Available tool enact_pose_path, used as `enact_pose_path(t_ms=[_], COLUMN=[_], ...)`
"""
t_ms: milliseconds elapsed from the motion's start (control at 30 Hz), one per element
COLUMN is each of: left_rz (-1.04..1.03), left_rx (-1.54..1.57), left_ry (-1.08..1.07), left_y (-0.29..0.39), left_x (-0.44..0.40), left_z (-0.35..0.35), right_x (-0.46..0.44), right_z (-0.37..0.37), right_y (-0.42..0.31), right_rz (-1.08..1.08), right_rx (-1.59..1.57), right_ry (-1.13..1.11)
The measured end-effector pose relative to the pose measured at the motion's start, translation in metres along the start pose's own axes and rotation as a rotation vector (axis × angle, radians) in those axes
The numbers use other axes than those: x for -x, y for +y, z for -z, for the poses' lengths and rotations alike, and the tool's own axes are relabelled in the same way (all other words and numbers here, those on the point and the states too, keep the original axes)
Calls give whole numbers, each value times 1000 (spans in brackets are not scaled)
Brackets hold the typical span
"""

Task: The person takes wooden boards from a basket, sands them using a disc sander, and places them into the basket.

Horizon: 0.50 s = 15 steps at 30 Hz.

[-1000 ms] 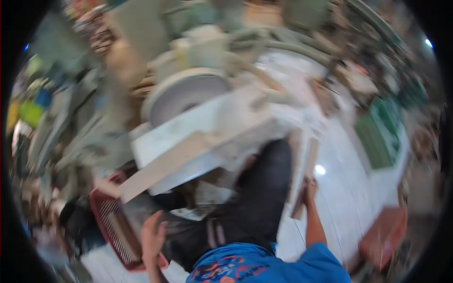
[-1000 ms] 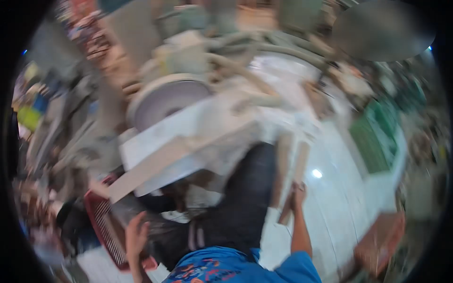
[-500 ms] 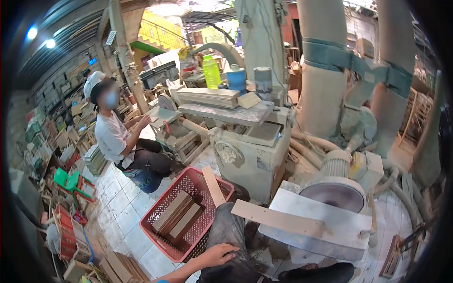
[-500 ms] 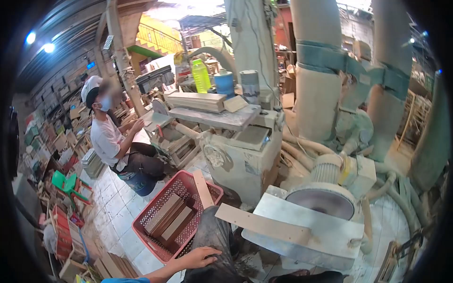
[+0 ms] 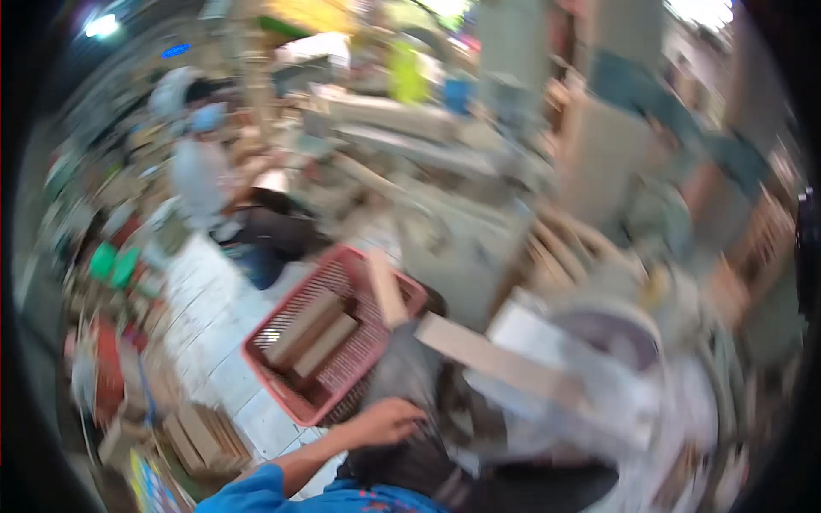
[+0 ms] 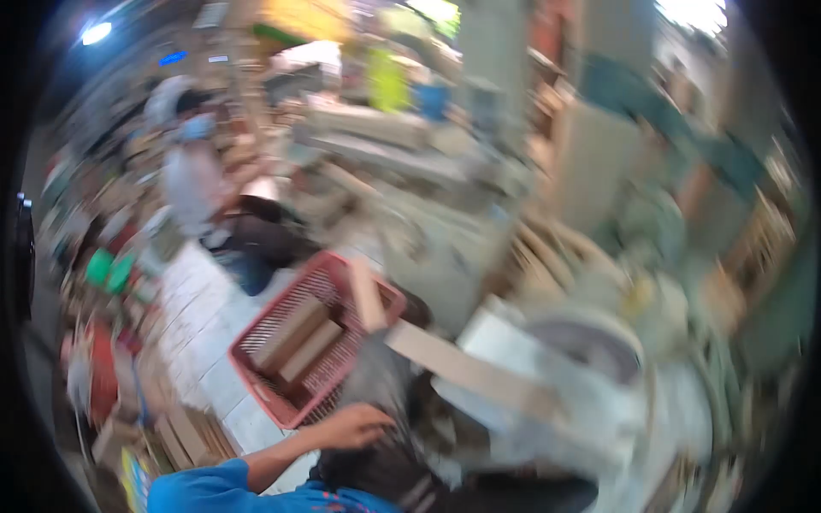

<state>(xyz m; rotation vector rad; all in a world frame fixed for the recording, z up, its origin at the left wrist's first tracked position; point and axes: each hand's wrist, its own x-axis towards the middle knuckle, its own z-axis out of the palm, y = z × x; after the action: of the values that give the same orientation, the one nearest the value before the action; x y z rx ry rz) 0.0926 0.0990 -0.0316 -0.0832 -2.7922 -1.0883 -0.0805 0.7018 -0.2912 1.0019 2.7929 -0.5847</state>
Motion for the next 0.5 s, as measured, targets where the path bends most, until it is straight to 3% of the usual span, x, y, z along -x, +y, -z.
enact_pose_path(t_ms=[200, 333, 500], left_rz=[203, 260, 384], left_rx=[44, 10, 172], left_ry=[-23, -106, -133], left_y=[28, 23, 15], left_x=[-6, -18, -35], left_z=[7, 6, 11], right_x=[24, 80, 82], right_z=[-100, -31, -51], right_y=[120, 69, 37], right_rz=[-463, -326, -320], right_rx=[-35, -208, -157], right_ry=[-37, -21, -109])
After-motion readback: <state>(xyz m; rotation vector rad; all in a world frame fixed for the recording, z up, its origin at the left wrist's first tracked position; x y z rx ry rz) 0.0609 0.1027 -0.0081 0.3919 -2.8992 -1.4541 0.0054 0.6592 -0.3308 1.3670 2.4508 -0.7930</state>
